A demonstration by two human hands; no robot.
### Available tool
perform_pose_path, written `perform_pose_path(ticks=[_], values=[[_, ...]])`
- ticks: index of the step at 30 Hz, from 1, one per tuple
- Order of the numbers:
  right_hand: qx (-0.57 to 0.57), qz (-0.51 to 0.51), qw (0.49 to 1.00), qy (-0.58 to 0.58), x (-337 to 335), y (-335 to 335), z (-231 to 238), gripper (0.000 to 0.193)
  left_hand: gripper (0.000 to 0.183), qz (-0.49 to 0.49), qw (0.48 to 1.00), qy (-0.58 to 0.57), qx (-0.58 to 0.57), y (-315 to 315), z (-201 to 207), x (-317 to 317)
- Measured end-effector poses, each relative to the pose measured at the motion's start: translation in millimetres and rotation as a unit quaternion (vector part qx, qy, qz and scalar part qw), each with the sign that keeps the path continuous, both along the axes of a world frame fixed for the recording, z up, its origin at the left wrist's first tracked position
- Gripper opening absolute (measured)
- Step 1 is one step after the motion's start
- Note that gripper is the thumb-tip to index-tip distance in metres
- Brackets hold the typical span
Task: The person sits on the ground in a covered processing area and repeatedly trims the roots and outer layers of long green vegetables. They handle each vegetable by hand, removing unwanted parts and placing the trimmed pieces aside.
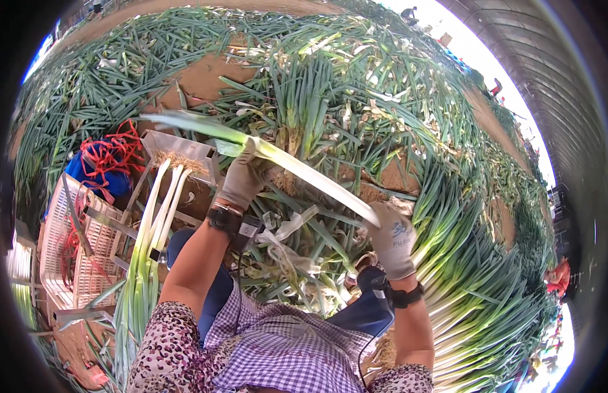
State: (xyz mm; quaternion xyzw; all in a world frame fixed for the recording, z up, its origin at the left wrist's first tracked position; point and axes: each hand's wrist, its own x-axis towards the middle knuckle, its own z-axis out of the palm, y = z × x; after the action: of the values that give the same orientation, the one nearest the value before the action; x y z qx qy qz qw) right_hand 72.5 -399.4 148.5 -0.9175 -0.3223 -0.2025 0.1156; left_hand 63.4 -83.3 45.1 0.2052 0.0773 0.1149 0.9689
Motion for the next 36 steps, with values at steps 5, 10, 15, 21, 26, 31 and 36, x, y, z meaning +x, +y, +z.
perform_pose_path(ticks=[5,10,15,21,26,31,36], values=[[-0.066,0.013,0.995,-0.07,-3.8,-12.3,29.5,0.032,0.028,0.001,0.991,0.108,0.073,-4.5,-18.8,3.5],[-0.047,0.01,0.993,-0.109,-4.3,-36.6,36.8,0.036,0.02,-0.019,0.983,0.156,0.095,4.7,-30.6,6.8],[-0.04,-0.013,0.993,-0.11,-15.5,-52.5,35.4,0.038,0.025,-0.09,0.991,0.089,-0.035,-19.6,-32.2,9.5],[0.05,-0.025,0.997,-0.062,-25.0,-56.7,12.6,0.032,0.018,-0.045,0.966,-0.021,-0.252,-55.6,-63.8,8.0],[0.179,-0.025,0.981,0.067,-36.9,-45.9,-27.2,0.028,0.018,-0.078,0.989,-0.015,-0.128,-107.4,-42.1,-3.7],[0.252,-0.033,0.949,0.184,-41.9,-26.5,-52.5,0.027,0.023,-0.236,0.922,0.049,0.302,-147.5,7.9,-37.3],[0.302,-0.02,0.926,0.226,-47.3,-7.5,-44.5,0.027,0.021,-0.181,0.565,-0.017,0.805,-116.4,-64.5,-33.9]])
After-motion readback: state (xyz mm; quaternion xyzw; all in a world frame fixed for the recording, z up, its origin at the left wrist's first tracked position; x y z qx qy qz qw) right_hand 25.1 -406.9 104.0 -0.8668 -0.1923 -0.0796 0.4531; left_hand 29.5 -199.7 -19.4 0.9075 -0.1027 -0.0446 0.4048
